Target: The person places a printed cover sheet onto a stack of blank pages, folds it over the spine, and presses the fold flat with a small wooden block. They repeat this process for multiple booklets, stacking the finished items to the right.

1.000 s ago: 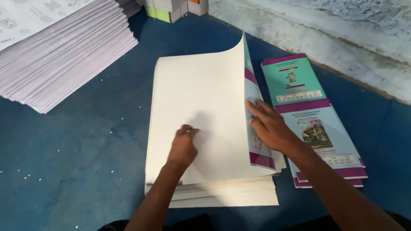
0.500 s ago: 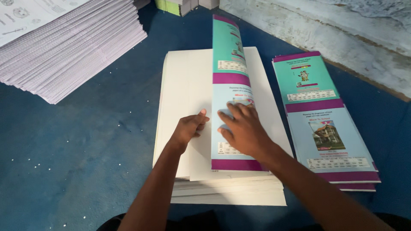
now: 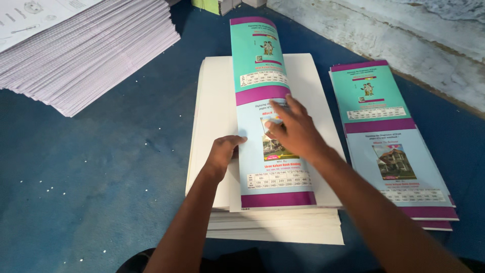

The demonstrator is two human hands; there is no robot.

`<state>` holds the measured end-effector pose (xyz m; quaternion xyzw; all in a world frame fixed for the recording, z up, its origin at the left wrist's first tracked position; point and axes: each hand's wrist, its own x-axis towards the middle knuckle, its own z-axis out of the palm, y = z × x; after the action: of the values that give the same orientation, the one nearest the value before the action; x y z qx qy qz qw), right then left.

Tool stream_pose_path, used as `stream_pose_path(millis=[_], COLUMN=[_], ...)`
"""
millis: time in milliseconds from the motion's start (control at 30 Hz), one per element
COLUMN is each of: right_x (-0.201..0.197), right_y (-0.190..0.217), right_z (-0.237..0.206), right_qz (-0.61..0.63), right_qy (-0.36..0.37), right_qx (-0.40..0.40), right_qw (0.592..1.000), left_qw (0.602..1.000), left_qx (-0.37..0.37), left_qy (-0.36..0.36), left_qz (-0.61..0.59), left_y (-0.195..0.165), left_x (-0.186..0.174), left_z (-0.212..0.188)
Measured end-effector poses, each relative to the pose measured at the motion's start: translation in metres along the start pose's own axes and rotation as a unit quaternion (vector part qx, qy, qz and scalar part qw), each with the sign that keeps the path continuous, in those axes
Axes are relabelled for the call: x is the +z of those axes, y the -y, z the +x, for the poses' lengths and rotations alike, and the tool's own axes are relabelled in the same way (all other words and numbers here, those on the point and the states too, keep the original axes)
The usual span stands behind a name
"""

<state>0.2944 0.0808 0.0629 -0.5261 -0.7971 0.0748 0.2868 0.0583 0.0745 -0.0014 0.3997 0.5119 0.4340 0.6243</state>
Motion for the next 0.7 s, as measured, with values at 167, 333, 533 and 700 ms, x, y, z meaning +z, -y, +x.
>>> stream_pose_path(millis=[167, 333, 533, 700], right_x=[0.012, 0.032, 0.047, 0.052], right_y=[-0.025, -0.036, -0.035, -0.023], right_z=[0.004, 0.001, 0.002, 0.006], right_qz=[0.065, 0.006, -0.049, -0.133], right_qy=[0.074, 0.076, 0.073, 0.082], right_qx=[0.064, 0.045, 0.043, 0.03], right_qw=[0.993, 0.996, 0.995, 0.987], left_qw=[1.0, 0.994, 0.891, 0.885], left_qx=[-0.002, 0.032, 0.018, -0.017], left_qy=[-0.006, -0.067, -0.198, -0.177], left_qz=[0.019, 0.076, 0.409, 0.431], left_y=[0.0, -0.007, -0.025, -0.034], left_x=[0.001, 0.001, 0.002, 0.008], left_z=[0.002, 0.002, -0.006, -0.012])
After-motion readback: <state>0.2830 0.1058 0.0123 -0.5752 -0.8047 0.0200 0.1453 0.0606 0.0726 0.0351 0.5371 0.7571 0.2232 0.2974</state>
